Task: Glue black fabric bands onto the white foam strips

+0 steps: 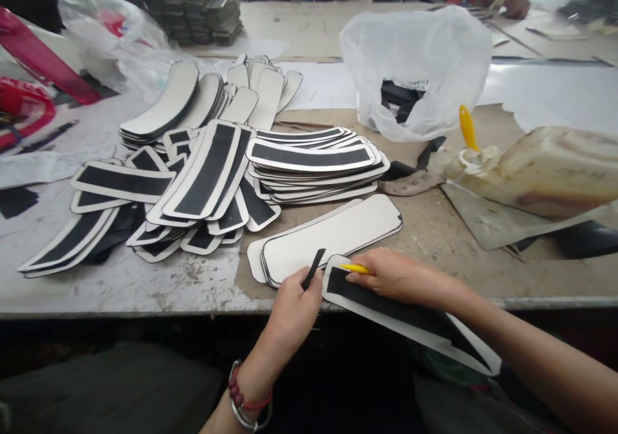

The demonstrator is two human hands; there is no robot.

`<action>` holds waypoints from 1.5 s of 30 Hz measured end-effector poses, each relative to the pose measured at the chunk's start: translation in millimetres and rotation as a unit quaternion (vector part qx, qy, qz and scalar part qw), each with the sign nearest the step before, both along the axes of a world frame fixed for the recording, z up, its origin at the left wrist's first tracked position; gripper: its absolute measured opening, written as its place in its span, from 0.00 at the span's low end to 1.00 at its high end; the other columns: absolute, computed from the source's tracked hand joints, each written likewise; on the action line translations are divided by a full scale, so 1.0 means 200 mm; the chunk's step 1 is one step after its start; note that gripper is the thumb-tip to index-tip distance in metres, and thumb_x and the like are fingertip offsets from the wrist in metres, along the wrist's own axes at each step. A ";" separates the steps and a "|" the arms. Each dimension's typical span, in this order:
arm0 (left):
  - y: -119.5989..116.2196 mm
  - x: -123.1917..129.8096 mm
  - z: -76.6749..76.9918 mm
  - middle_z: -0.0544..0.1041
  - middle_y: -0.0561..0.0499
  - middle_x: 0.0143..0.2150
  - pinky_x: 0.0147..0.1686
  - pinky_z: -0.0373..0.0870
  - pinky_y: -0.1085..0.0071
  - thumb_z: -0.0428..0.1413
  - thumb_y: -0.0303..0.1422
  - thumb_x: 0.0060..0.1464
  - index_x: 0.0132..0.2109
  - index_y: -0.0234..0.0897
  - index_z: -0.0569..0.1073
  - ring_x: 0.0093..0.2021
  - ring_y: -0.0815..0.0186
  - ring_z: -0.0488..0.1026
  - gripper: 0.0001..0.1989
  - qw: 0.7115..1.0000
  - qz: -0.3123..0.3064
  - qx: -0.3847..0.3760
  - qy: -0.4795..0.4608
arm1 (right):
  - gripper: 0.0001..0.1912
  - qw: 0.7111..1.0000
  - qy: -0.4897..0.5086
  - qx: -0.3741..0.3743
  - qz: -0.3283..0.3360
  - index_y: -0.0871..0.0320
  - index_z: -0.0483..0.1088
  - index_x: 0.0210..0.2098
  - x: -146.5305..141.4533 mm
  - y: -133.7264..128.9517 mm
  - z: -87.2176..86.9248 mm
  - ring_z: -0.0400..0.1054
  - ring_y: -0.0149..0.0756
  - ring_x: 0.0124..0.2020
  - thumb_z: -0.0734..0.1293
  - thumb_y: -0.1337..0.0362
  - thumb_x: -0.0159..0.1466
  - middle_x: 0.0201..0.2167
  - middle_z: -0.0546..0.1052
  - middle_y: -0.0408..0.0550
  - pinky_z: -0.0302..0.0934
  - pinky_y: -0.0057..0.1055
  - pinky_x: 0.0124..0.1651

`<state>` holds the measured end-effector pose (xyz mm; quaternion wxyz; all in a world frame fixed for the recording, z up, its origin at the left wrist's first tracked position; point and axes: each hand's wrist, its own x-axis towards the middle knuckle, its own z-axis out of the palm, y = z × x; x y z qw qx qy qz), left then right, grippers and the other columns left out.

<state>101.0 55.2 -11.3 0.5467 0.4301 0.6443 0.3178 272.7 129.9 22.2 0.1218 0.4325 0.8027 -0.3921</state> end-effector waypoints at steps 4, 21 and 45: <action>0.01 0.00 0.02 0.56 0.59 0.14 0.18 0.48 0.73 0.47 0.42 0.55 0.21 0.39 0.59 0.17 0.71 0.52 0.18 1.000 -0.006 -0.005 0.003 | 0.11 1.000 -0.010 0.005 0.007 0.59 0.69 0.29 0.00 0.01 -0.01 0.67 0.34 0.28 0.60 0.60 0.62 0.28 0.76 0.49 0.55 0.25 0.30; 0.05 0.02 -0.02 0.71 0.54 0.23 0.27 0.59 0.72 0.59 0.36 0.45 0.29 0.32 0.75 0.26 0.68 0.63 0.09 1.000 0.009 0.001 -0.023 | 0.13 0.999 -0.006 0.026 0.017 0.60 0.73 0.31 0.01 0.00 0.03 0.66 0.34 0.26 0.61 0.60 0.62 0.27 0.76 0.50 0.51 0.26 0.25; -0.15 -0.06 -0.06 0.57 0.63 0.12 0.12 0.45 0.80 0.69 0.40 0.31 0.27 0.34 0.66 0.12 0.79 0.50 0.21 0.953 0.264 -0.066 -0.133 | 0.13 0.943 -0.043 0.145 -0.297 0.56 0.63 0.27 0.55 -0.36 -0.02 0.66 0.36 0.28 0.57 0.57 0.64 0.26 0.72 0.46 0.53 0.29 0.31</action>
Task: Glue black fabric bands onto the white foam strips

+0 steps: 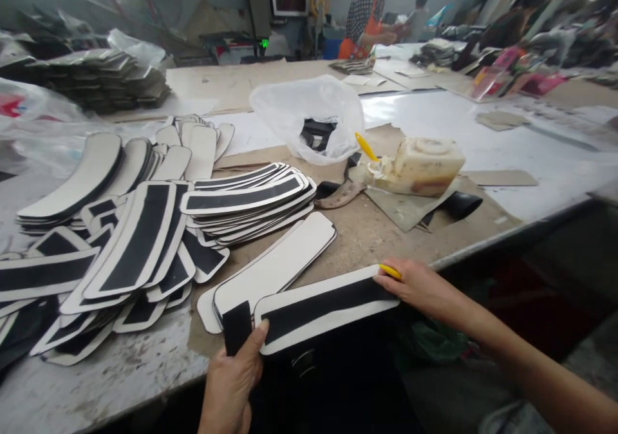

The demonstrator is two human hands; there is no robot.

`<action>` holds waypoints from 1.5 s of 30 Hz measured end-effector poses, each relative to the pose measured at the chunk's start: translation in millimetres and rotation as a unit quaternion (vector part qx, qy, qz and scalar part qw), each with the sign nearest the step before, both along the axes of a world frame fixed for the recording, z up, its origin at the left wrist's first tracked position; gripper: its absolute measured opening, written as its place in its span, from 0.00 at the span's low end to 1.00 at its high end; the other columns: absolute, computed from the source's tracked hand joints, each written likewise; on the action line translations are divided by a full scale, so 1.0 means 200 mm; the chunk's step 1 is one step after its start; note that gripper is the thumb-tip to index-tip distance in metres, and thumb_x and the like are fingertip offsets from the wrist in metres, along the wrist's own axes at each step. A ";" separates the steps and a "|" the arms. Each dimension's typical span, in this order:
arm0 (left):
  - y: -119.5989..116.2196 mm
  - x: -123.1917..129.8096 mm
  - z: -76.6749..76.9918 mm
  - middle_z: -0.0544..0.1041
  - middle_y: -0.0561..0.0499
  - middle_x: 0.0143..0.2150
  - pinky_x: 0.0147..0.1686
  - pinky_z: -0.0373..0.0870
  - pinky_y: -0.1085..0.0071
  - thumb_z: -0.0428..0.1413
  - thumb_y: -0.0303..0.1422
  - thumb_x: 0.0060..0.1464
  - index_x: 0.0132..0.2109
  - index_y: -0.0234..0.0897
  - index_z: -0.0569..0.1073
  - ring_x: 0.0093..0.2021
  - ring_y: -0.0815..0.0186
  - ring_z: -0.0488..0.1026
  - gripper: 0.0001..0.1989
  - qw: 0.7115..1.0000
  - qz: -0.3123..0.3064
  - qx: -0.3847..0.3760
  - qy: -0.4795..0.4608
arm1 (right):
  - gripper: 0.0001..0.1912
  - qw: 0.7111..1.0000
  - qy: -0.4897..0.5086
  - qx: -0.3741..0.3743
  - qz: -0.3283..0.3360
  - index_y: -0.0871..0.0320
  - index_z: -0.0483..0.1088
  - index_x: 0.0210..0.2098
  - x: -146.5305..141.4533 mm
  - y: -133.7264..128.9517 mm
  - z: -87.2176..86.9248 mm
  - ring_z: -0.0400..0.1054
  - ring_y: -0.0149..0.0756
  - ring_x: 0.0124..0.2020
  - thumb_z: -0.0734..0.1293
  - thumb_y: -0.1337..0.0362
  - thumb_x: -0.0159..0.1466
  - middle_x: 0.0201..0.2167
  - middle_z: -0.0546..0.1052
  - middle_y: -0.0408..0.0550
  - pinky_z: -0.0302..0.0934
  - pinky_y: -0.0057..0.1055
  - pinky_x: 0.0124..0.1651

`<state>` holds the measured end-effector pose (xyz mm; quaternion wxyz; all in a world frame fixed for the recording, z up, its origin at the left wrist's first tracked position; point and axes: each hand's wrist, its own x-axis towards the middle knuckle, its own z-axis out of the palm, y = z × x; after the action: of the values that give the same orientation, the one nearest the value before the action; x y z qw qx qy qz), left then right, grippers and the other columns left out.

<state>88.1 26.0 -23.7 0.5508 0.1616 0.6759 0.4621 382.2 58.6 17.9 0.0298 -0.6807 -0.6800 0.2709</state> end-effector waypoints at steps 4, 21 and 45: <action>-0.01 0.02 0.00 0.68 0.57 0.17 0.13 0.55 0.77 0.69 0.39 0.31 0.33 0.33 0.71 0.16 0.71 0.63 0.22 0.998 0.031 -0.039 0.034 | 0.12 1.000 -0.009 0.004 0.002 0.57 0.66 0.30 -0.02 0.02 -0.03 0.68 0.39 0.32 0.58 0.58 0.64 0.30 0.75 0.49 0.54 0.30 0.35; 0.02 0.03 0.05 0.69 0.55 0.16 0.12 0.62 0.73 0.67 0.40 0.36 0.31 0.34 0.72 0.15 0.68 0.66 0.18 0.994 -0.009 -0.081 0.077 | 0.08 0.997 0.067 -0.013 0.030 0.57 0.66 0.29 0.05 0.04 -0.06 0.65 0.33 0.28 0.62 0.60 0.62 0.25 0.71 0.43 0.53 0.26 0.31; 0.02 -0.01 0.04 0.48 0.64 0.07 0.09 0.45 0.79 0.67 0.46 0.33 0.14 0.40 0.56 0.07 0.79 0.46 0.27 0.990 -0.070 -0.108 -0.062 | 0.07 0.999 0.030 -0.012 0.032 0.58 0.67 0.33 0.02 0.08 -0.07 0.67 0.35 0.28 0.61 0.61 0.63 0.27 0.73 0.45 0.52 0.27 0.30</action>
<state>85.5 30.6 -15.5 0.6369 0.1187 0.6734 0.3561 385.4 73.9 3.0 0.0330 -0.6502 -0.6972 0.3002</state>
